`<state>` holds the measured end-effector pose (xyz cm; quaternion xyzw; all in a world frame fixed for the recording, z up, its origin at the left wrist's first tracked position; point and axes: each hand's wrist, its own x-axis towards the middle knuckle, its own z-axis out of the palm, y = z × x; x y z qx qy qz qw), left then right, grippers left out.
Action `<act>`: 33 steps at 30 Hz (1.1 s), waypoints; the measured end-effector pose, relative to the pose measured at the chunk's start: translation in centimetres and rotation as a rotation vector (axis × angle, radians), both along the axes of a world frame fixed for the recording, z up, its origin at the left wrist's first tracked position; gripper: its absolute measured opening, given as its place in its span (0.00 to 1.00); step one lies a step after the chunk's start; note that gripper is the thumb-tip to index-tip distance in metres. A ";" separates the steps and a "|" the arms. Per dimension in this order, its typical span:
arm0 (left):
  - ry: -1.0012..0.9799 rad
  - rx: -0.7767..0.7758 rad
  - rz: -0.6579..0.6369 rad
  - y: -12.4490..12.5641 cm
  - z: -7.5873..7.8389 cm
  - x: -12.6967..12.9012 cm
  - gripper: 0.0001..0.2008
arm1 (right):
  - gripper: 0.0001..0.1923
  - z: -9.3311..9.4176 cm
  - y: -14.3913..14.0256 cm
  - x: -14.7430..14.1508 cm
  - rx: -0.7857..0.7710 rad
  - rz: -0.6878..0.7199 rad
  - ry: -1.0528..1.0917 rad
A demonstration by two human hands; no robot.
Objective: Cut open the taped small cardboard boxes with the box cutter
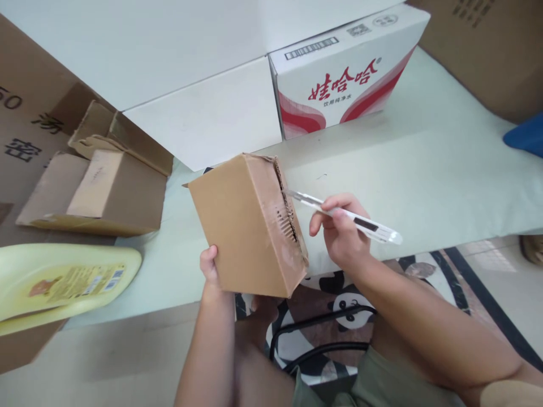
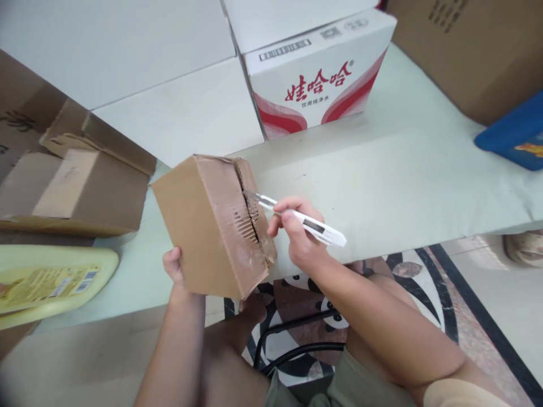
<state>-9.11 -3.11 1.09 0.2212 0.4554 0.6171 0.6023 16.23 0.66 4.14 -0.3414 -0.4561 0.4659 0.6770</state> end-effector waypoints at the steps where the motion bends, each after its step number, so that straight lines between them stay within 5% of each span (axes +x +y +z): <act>1: -0.002 -0.017 0.002 0.0 -0.1 0.0 0.32 | 0.13 -0.1 -0.1 0.1 0.000 0.022 -0.020; 11: 0.032 0.002 0.057 0.5 -0.8 0.5 0.29 | 0.13 -0.3 0.8 1.1 -0.016 0.041 -0.322; 17: -0.001 0.202 0.281 1.5 -0.5 1.7 0.23 | 0.14 -0.5 0.2 0.3 0.145 0.125 -0.268; 27: 0.164 0.192 0.312 1.1 0.1 1.7 0.22 | 0.14 0.3 -0.5 0.0 0.232 0.140 -0.297; 33: 0.098 0.193 0.307 0.9 0.0 2.5 0.23 | 0.16 0.3 -0.2 0.3 0.210 0.149 -0.286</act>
